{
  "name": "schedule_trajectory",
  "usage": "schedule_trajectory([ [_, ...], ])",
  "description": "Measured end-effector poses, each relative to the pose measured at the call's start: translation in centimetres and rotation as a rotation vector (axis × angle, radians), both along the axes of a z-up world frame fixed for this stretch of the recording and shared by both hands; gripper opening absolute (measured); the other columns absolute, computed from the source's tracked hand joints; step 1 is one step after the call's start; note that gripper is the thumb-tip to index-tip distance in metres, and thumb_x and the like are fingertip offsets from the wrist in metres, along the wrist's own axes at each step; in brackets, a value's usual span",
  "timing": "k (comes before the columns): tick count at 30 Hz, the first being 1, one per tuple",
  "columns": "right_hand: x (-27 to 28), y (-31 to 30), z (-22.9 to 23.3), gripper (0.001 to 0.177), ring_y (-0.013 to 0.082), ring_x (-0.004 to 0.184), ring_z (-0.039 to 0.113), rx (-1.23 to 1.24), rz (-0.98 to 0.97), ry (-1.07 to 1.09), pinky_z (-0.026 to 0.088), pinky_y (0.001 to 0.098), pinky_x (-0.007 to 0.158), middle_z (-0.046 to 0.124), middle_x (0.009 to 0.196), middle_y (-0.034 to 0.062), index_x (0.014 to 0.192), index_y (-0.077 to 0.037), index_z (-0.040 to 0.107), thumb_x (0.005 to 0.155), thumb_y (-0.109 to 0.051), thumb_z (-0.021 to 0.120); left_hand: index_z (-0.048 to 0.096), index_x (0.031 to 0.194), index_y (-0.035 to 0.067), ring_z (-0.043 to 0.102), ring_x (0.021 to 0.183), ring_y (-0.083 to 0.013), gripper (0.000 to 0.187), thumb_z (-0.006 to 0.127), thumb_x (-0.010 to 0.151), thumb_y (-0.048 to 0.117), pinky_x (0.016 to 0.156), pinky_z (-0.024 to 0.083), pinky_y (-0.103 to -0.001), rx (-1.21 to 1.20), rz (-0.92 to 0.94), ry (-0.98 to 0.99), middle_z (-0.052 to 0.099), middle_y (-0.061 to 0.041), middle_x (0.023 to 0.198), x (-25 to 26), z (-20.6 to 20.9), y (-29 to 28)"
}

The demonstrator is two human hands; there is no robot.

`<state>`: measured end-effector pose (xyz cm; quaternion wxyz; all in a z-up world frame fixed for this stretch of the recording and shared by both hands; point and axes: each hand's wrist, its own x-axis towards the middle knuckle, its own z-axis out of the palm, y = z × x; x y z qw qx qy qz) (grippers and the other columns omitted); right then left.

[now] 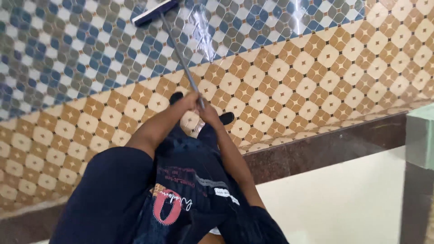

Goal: The person uses a squeegee-style mop to push water across a patterned tiled floor. They repeatedly move the mop back and forth, spreading liquid across the surface in a continuous cleaning motion.

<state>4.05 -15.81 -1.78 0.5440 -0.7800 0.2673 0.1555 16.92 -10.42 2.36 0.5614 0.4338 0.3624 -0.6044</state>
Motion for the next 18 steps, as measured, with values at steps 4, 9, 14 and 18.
schedule_trajectory([
  [4,-1.2,-9.3,5.2,0.053,0.0406,0.105,0.070,-0.140,0.030,-0.005,0.054,0.0470,0.088,0.072,0.115,0.0217,0.137,-0.015,0.060,0.094,-0.046,0.062,0.058,0.108,0.005,0.067,0.082,-0.0306,0.023,0.058,0.101,0.026,0.080,0.060,-0.051,-0.103,-0.091,-0.060,0.064,-0.014,0.094,-0.5,-2.4,-8.2],
  [9,-18.5,-19.3,17.3,0.059,0.0275,0.091,0.075,-0.066,0.057,0.201,0.056,0.0397,0.082,0.076,0.106,0.0207,0.146,-0.018,0.057,0.090,-0.029,0.070,0.057,0.115,0.003,0.069,0.089,-0.0305,0.027,0.058,0.103,0.027,0.083,0.062,-0.046,-0.495,-0.335,0.333,0.065,-0.016,0.103,-16.4,-5.9,-14.0],
  [14,-32.2,-17.1,21.1,0.059,0.0262,0.108,0.074,0.016,-0.218,0.278,0.055,0.0375,0.092,0.073,0.125,0.0173,0.141,-0.012,0.059,0.086,-0.022,0.075,0.055,0.123,0.001,0.071,0.095,-0.0304,0.033,0.058,0.105,0.028,0.086,0.064,-0.041,-0.449,-0.543,0.521,0.065,-0.018,0.112,-32.7,-3.0,-13.9],
  [18,-31.6,-14.6,16.2,0.062,0.0338,0.111,0.070,-0.117,-0.207,0.411,0.054,0.0394,0.092,0.072,0.124,0.0173,0.145,-0.019,0.062,0.085,-0.022,0.075,0.058,0.128,-0.005,0.074,0.096,-0.0310,0.037,0.055,0.102,0.021,0.080,0.063,-0.036,-0.525,-0.644,0.713,0.069,-0.023,0.115,-29.6,-3.5,-13.8],
])
